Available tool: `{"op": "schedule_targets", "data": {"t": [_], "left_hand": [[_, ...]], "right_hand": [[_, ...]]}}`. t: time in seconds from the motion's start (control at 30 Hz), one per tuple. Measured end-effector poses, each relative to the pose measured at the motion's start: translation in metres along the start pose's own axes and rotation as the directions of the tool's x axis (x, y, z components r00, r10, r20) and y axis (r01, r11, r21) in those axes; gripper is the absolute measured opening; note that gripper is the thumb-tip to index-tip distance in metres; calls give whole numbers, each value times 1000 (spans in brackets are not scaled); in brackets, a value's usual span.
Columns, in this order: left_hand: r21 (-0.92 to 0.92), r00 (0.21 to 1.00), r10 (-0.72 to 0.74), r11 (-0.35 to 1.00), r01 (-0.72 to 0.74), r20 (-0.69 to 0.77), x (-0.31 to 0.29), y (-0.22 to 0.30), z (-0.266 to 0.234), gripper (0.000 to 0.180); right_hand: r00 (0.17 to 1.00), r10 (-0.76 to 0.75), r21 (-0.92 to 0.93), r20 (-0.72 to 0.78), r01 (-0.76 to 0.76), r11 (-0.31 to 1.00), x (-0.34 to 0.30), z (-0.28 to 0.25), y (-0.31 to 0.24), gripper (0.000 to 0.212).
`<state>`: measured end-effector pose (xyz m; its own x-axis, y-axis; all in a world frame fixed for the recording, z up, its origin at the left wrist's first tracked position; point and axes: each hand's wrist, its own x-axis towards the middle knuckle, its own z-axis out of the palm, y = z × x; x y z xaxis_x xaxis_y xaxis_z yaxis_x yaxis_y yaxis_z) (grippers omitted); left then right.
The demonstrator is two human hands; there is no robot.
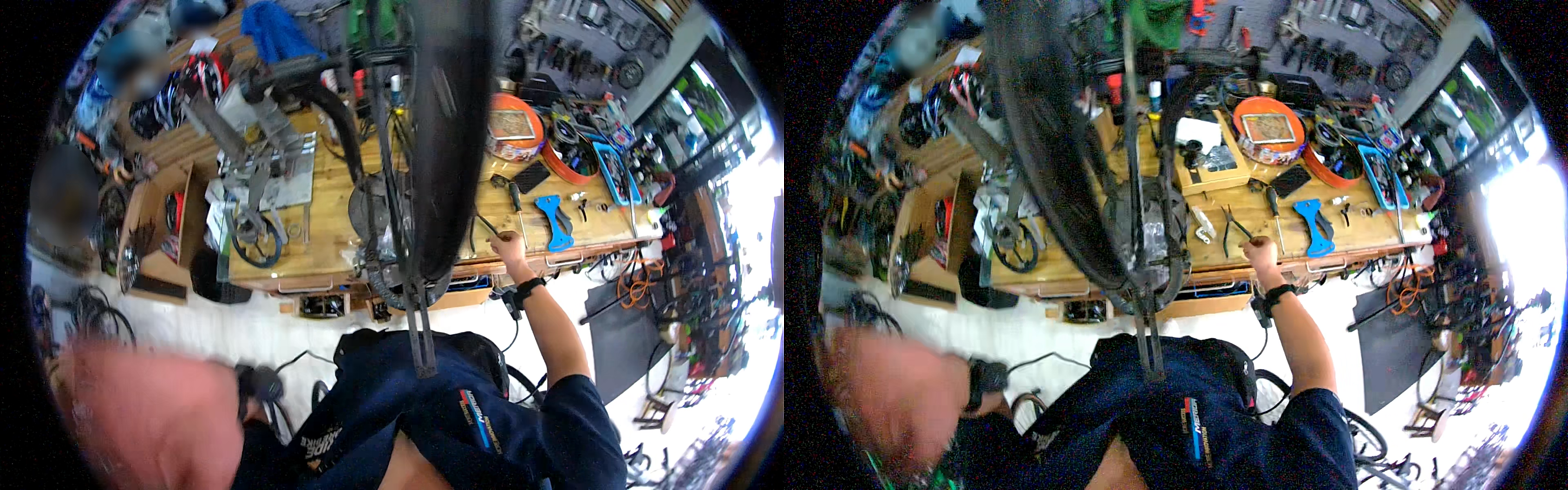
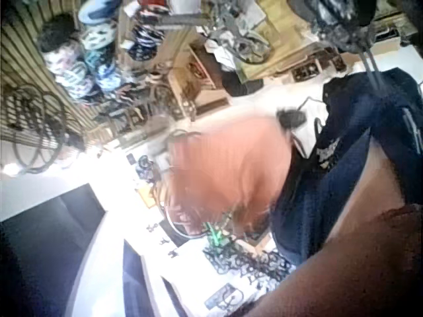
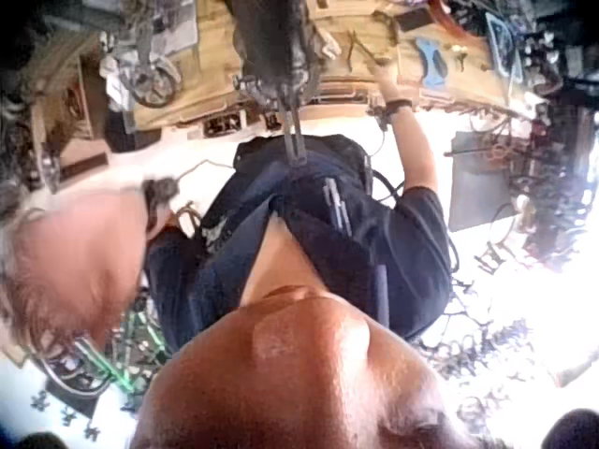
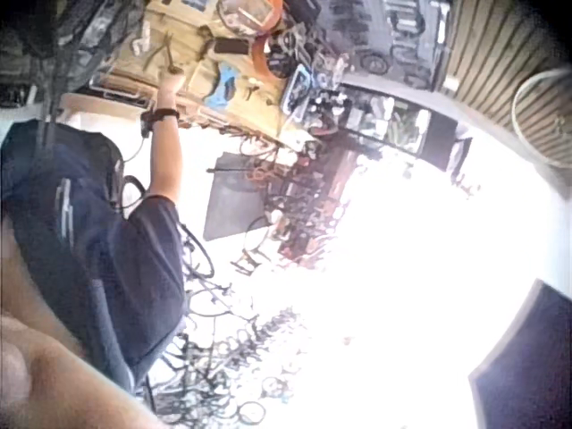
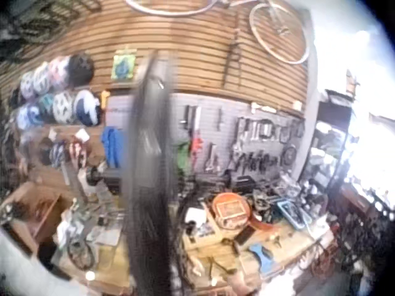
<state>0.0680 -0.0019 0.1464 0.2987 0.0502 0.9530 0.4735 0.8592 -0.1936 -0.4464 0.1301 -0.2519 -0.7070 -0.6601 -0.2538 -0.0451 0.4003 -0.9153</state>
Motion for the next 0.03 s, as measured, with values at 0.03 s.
{"op": "schedule_targets", "data": {"t": [0.03], "left_hand": [[40, 996, 88, 995, -87, -7, 18, -2, 36, 45]], "right_hand": [[984, -85, -206, -159, 51, 977, -8, -16, 10, 28]]}}
